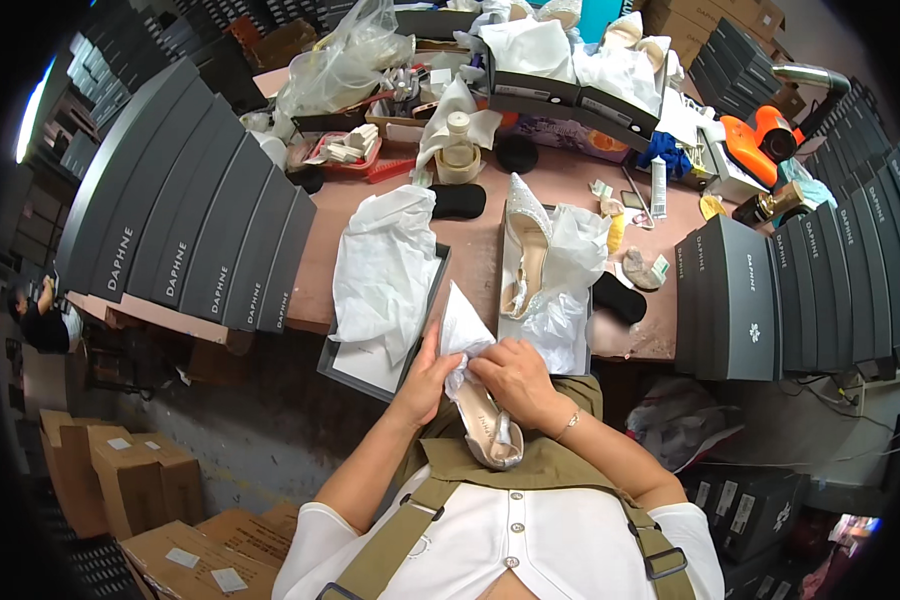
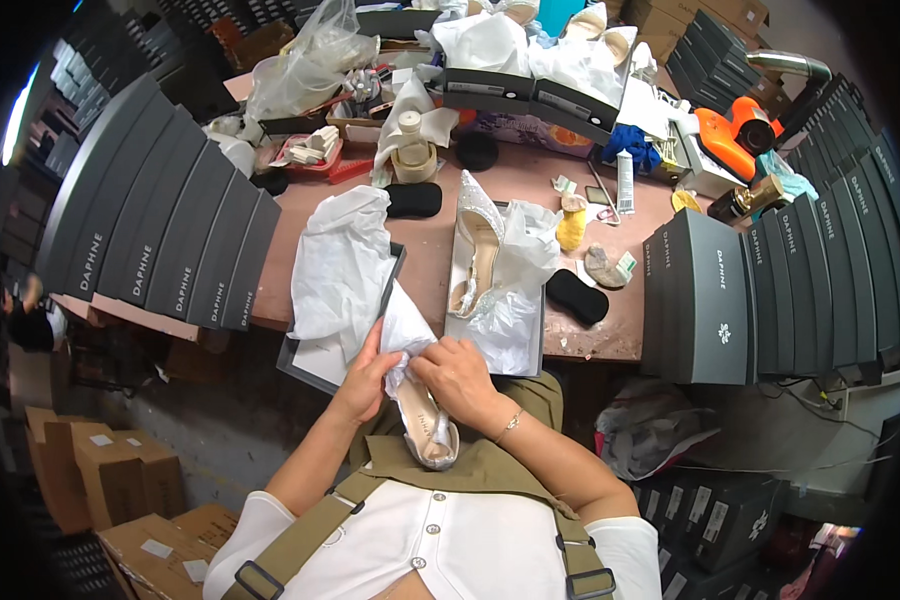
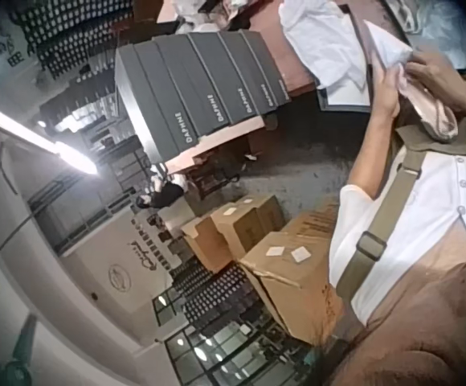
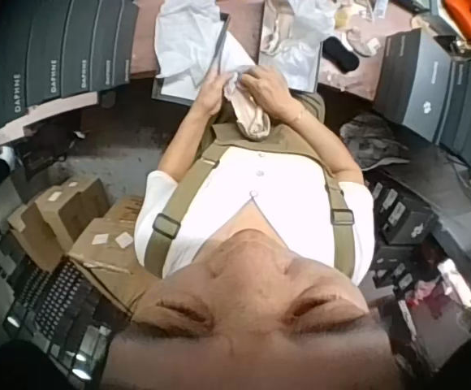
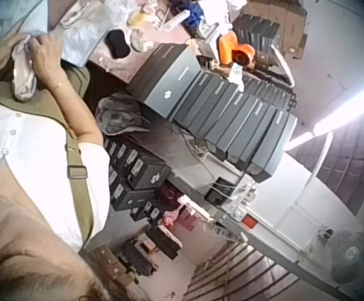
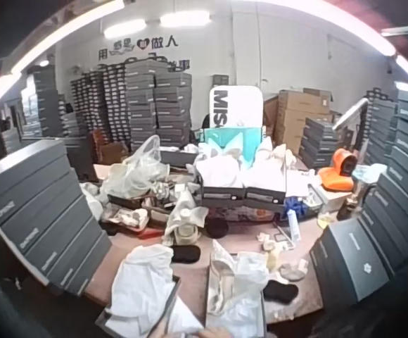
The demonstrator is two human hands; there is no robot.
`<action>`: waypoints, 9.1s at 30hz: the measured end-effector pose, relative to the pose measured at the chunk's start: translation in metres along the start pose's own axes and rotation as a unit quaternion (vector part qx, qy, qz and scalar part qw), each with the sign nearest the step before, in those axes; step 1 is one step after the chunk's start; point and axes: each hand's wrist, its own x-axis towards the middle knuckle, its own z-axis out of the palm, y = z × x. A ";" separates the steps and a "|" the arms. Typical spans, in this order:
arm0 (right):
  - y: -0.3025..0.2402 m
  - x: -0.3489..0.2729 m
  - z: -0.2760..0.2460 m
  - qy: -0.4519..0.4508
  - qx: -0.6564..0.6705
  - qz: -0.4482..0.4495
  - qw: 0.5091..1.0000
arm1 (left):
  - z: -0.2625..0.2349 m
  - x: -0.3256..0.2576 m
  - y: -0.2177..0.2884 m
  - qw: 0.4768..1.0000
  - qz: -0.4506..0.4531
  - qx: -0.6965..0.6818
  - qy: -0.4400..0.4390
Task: Cleaning, wrapping, and packing high-heeled shoes into a shoebox.
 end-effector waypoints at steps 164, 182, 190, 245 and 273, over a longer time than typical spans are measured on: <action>0.134 -0.152 -0.099 0.210 0.556 0.362 0.718 | -0.091 0.028 0.027 0.999 0.007 -0.003 0.038; 0.071 -0.055 -0.129 0.018 0.175 0.072 0.982 | -0.038 0.023 0.120 0.886 0.019 0.434 -0.159; 0.081 -0.076 -0.086 -0.180 0.237 0.193 0.935 | -0.040 0.028 0.158 0.787 0.181 0.581 -0.102; -0.051 0.014 -0.167 0.001 0.094 0.025 0.995 | -0.076 0.100 -0.061 0.960 -0.181 -0.137 -0.164; 0.004 0.005 -0.055 -0.118 0.126 0.167 0.971 | -0.011 -0.035 -0.022 0.992 0.028 -0.090 0.081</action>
